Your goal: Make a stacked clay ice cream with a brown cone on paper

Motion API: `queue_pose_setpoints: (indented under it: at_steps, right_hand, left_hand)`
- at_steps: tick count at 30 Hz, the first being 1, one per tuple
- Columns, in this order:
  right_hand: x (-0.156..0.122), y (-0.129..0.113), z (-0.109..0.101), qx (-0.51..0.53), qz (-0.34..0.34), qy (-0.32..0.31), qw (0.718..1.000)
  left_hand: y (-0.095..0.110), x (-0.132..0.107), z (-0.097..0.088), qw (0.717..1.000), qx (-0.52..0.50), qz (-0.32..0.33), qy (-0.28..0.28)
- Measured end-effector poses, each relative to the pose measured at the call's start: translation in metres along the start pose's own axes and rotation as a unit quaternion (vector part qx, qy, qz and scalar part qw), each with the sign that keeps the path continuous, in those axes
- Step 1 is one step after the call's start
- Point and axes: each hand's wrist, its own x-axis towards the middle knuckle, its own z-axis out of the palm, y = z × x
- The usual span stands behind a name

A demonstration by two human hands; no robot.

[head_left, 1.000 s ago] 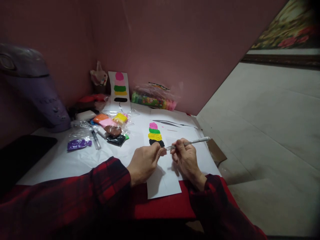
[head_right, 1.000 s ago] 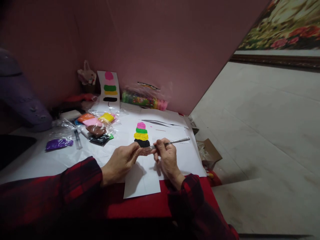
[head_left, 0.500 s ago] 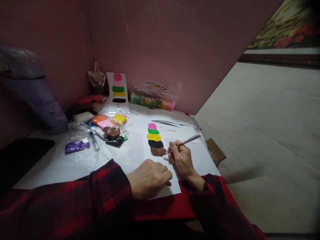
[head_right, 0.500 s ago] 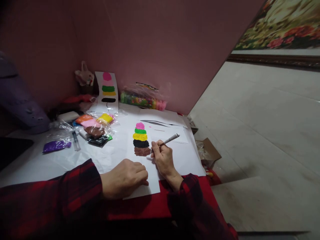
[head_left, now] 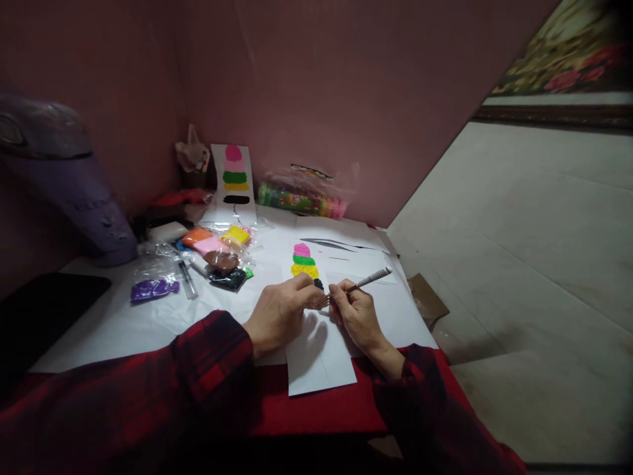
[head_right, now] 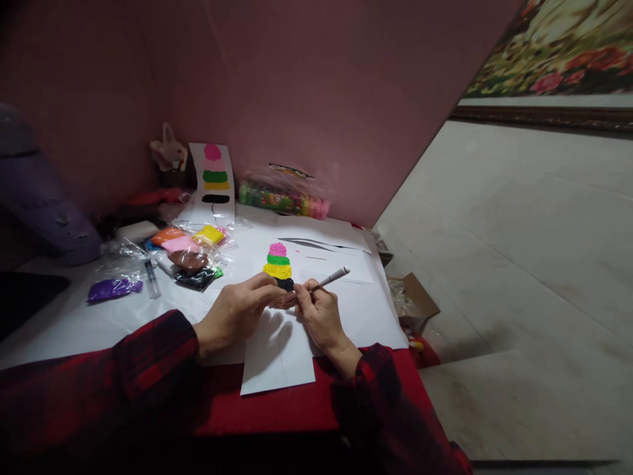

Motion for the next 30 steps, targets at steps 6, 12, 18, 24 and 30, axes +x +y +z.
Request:
queue_pose_setpoints:
  at_steps: [6, 12, 18, 24, 30]
  right_hand:
    - [0.000, 0.001, 0.001, 0.067, 0.021, 0.002, 0.998]
    - [-0.006, -0.003, 0.000, -0.033, -0.122, -0.022, 0.992]
    - [-0.010, -0.011, 0.000, -0.037, -0.166, -0.053, 0.984]
    - [-0.012, -0.009, -0.001, -0.064, -0.180, -0.053, 0.980]
    - [-0.007, -0.002, -0.001, 0.069, -0.020, 0.092, 0.993]
  left_hand:
    - [0.008, -0.002, 0.003, 0.999, -0.008, 0.015, 0.027]
    - [0.009, -0.002, 0.006, 0.992, -0.128, 0.019, 0.005]
    - [0.013, -0.008, 0.016, 0.989, -0.138, -0.052, -0.004]
    - [0.014, -0.009, 0.015, 0.987, -0.151, -0.046, 0.015]
    - [0.008, 0.002, 0.006, 0.973, -0.162, -0.076, 0.147]
